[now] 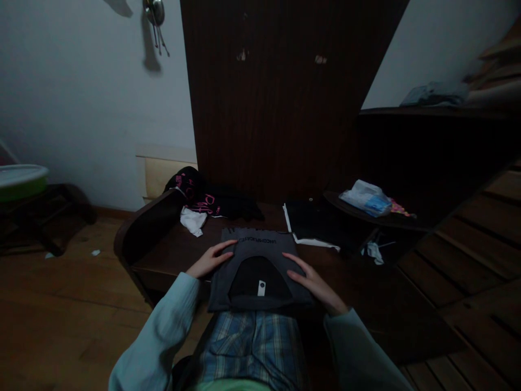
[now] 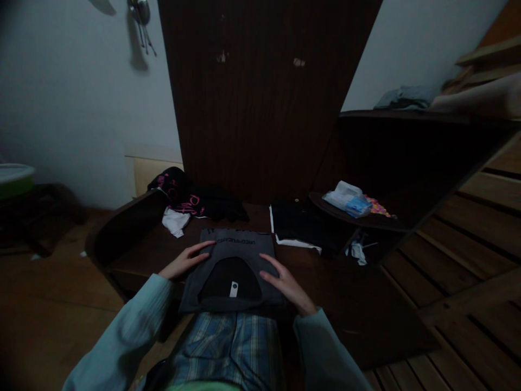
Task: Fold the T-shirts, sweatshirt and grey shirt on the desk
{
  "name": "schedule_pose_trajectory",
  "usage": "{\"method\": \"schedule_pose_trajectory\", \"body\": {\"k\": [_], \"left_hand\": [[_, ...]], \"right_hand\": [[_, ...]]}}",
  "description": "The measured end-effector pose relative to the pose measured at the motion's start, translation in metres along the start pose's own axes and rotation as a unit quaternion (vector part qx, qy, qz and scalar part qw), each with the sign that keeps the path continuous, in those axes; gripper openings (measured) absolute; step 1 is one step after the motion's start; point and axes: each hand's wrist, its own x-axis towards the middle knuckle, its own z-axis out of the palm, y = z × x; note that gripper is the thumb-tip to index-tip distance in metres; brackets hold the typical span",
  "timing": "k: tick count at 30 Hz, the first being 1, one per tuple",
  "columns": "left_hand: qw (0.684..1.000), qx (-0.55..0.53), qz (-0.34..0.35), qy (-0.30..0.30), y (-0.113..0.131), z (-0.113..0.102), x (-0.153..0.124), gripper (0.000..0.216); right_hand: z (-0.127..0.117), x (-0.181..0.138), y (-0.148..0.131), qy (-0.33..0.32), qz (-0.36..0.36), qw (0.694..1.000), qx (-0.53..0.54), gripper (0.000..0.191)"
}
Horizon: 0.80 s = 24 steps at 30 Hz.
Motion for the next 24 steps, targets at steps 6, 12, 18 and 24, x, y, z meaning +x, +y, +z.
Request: {"method": "schedule_pose_trajectory", "body": {"k": [6, 12, 18, 24], "left_hand": [[0.999, -0.025, -0.016, 0.027, 0.001, -0.003, -0.008, 0.035], [0.997, -0.035, -0.029, 0.060, 0.004, 0.000, -0.008, 0.034], [0.998, -0.002, -0.003, 0.065, 0.000, 0.003, -0.006, 0.031], [0.997, 0.033, -0.015, 0.066, 0.000, 0.000, -0.005, 0.033]], "right_hand": [[0.003, -0.014, 0.010, 0.039, -0.018, 0.998, -0.048, 0.041], [0.009, -0.013, 0.018, 0.100, -0.011, 0.995, -0.029, 0.042], [0.008, -0.032, 0.053, 0.310, 0.013, 0.944, -0.112, 0.060], [0.014, -0.037, 0.049, 0.300, 0.045, 0.926, -0.224, 0.047]]}}
